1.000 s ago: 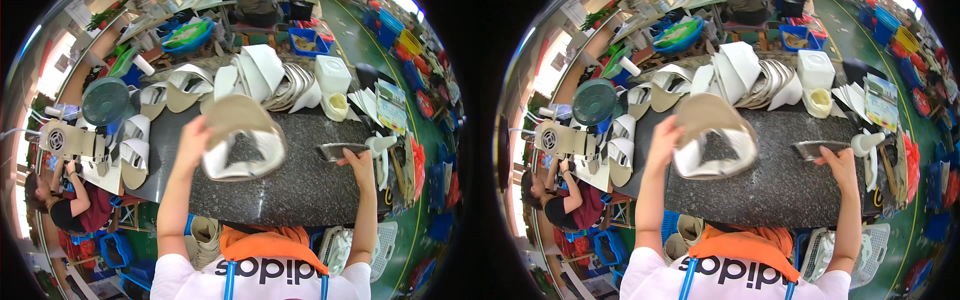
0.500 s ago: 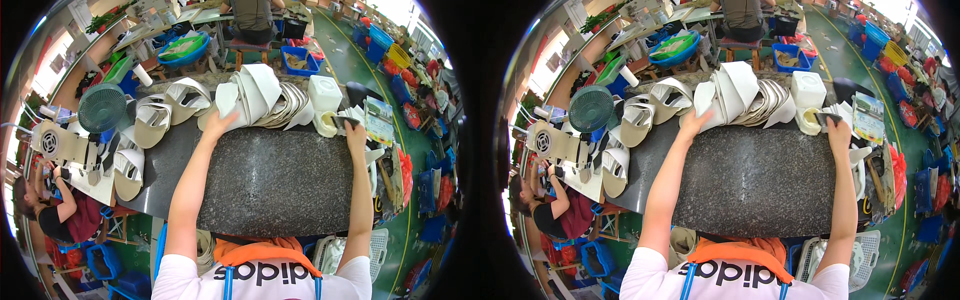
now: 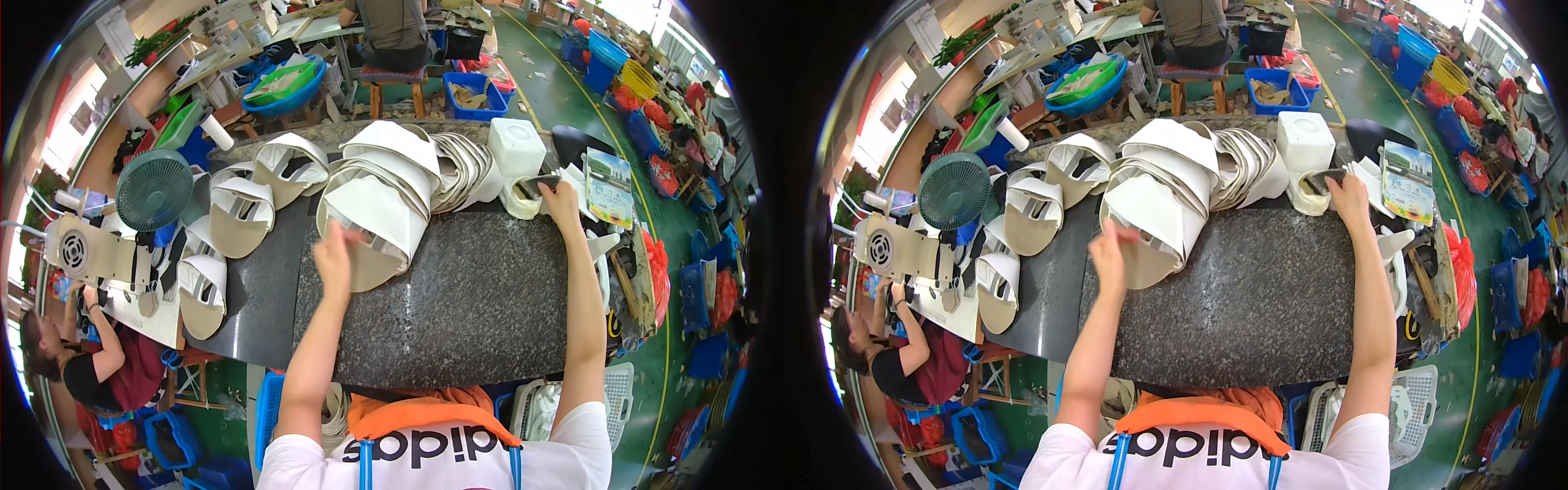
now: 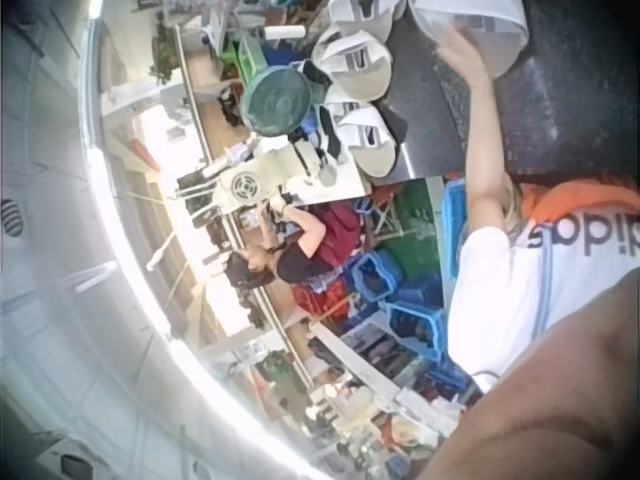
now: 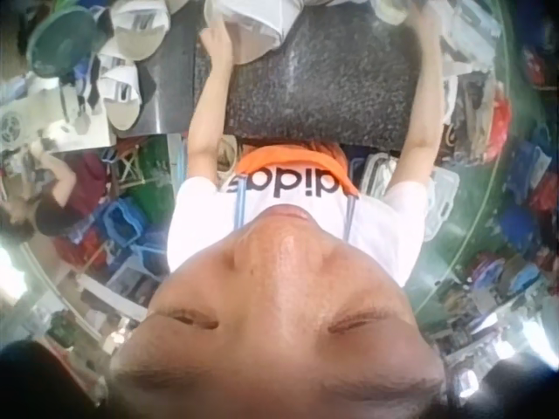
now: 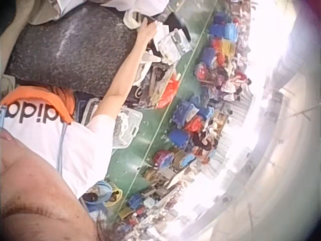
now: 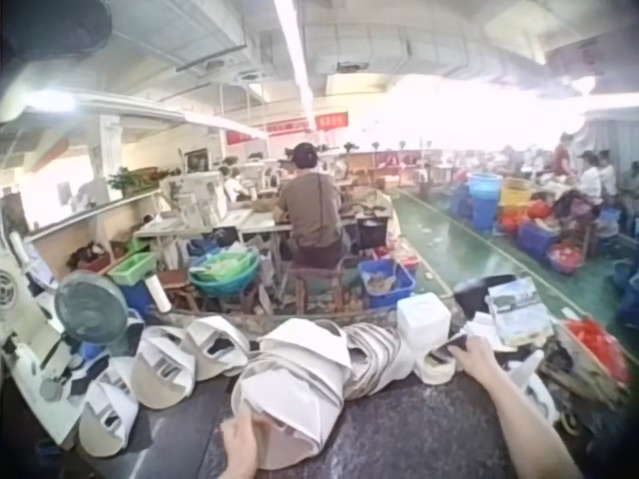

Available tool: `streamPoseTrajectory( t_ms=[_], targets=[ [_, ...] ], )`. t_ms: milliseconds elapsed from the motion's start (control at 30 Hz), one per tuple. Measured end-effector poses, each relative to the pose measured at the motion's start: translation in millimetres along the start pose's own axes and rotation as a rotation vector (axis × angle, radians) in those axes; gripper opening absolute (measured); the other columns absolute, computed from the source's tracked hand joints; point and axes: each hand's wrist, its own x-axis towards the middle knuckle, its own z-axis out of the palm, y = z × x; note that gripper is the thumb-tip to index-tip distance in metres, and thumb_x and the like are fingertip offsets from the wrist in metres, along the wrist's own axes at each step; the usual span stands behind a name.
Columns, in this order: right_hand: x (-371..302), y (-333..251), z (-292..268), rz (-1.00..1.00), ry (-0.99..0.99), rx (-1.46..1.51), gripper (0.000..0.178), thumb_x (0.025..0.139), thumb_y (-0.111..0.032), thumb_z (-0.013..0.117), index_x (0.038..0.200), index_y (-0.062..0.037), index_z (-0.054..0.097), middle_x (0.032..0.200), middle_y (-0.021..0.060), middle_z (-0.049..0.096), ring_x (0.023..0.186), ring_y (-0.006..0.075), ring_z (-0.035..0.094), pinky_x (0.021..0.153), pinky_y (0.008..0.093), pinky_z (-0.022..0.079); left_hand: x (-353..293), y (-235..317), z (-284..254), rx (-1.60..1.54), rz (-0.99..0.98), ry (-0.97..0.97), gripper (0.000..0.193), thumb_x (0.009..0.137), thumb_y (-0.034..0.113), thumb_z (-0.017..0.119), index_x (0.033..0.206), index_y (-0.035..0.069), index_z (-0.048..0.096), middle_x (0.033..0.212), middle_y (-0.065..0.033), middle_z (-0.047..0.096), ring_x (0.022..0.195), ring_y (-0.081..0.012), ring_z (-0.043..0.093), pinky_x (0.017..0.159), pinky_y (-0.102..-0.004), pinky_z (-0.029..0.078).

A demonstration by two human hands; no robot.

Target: The person shapes shoe components by hand, retrieves shoe lining pieces from a basket onto the table, and applies adhesive to the shoe parts using an applicator tool before pressing them together.

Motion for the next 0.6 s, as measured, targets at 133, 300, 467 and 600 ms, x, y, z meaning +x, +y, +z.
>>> streamPoseTrajectory(
  t_ms=[133,300,467,600],
  targets=[
    [8,-1,19,-0.094,0.009,-0.039,0.035,0.077,-0.030,0.064,0.076,0.0054,0.061,0.078,0.0259,0.060,0.077,0.0415,0.059,0.066,0.0462,0.045,52,-11,-12,0.457,0.446,0.316,0.033,0.074,0.015,0.065,0.103,-0.001,0.061,0.090,-0.0161,0.060,0.084,-0.0289,0.057,0.077,-0.0366,0.045],
    [-9,-11,0,-0.097,0.081,0.025,0.033,0.078,-0.029,0.062,0.079,0.0037,0.063,0.075,0.0239,0.061,0.075,0.0409,0.059,0.065,0.0455,0.045,53,-26,-43,0.348,0.409,-0.004,0.015,0.071,0.005,0.066,0.079,0.002,0.054,0.089,-0.0131,0.058,0.091,-0.0262,0.056,0.080,-0.0367,0.043],
    [-14,-9,-20,0.066,0.204,0.067,0.034,0.078,-0.031,0.062,0.076,0.0038,0.063,0.067,0.0223,0.061,0.067,0.0383,0.061,0.061,0.0436,0.045,42,2,-36,-0.066,0.167,0.010,0.030,0.077,0.006,0.063,0.105,0.002,0.051,0.106,-0.0126,0.053,0.096,-0.0216,0.052,0.086,-0.0338,0.042],
    [-19,-30,-29,0.050,0.147,0.067,0.033,0.077,-0.029,0.061,0.076,0.0036,0.063,0.071,0.0221,0.062,0.069,0.0382,0.061,0.063,0.0444,0.046,84,-32,-45,0.388,0.192,0.019,0.029,0.078,0.006,0.064,0.104,0.002,0.052,0.096,-0.0072,0.052,0.084,-0.0155,0.050,0.075,-0.0288,0.043]
  ],
)
